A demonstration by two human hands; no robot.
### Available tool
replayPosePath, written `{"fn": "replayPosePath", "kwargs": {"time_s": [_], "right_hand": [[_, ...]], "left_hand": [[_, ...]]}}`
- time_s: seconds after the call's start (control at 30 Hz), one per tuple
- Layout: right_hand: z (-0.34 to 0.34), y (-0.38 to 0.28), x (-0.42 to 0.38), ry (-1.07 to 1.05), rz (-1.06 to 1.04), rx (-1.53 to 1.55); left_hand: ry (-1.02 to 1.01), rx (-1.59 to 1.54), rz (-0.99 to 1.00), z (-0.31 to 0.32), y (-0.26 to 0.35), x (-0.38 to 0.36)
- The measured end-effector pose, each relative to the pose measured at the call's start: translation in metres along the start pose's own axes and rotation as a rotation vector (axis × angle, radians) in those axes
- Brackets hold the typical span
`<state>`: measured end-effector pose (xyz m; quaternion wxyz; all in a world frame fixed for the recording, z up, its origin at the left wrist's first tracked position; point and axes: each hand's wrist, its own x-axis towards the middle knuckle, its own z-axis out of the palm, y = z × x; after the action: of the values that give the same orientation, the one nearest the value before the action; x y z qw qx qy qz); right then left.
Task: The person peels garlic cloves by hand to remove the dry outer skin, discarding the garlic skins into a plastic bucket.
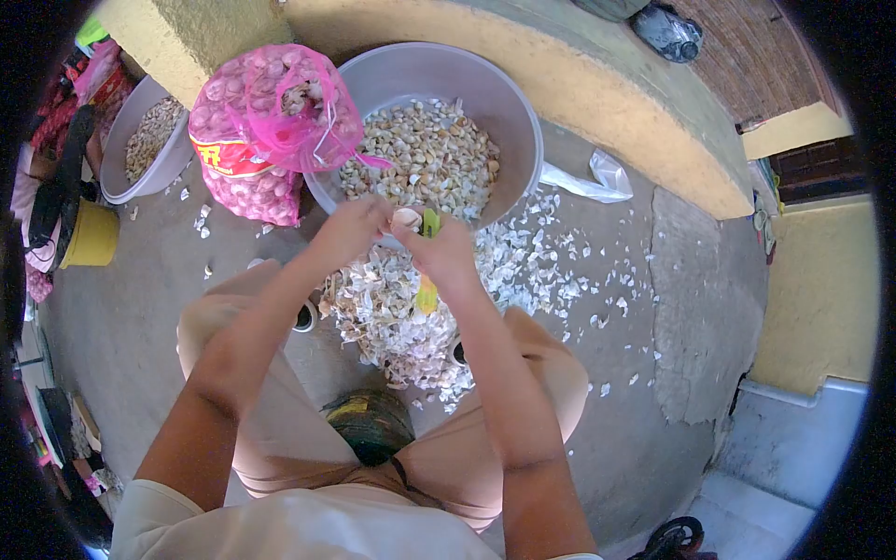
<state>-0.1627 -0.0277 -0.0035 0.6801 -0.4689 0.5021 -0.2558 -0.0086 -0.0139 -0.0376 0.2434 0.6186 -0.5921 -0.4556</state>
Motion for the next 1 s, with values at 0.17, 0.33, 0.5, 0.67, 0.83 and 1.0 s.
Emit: {"fn": "replayPosePath", "kwargs": {"time_s": [0.17,0.33,0.5,0.67,0.83,1.0], "right_hand": [[-0.001,0.015,0.008,0.089,-0.168,-0.178],[0.004,0.013,0.004,0.162,-0.270,-0.457],[0.005,0.015,0.006,0.118,-0.263,-0.401],[0.010,0.014,0.001,-0.030,-0.174,0.008],[0.009,0.001,-0.006,-0.098,-0.058,0.320],[0.009,-0.006,-0.007,-0.053,-0.034,0.414]], "left_hand": [[-0.130,-0.426,-0.045,-0.008,0.022,-0.010],[-0.072,-0.261,0.030,0.000,0.012,-0.008],[0.034,-0.184,0.129,0.001,0.006,-0.006],[0.086,-0.283,0.346,0.003,0.003,-0.005],[-0.070,-0.565,0.085,0.001,0.011,-0.007],[-0.024,-0.816,-0.090,0.004,0.010,-0.002]]}}
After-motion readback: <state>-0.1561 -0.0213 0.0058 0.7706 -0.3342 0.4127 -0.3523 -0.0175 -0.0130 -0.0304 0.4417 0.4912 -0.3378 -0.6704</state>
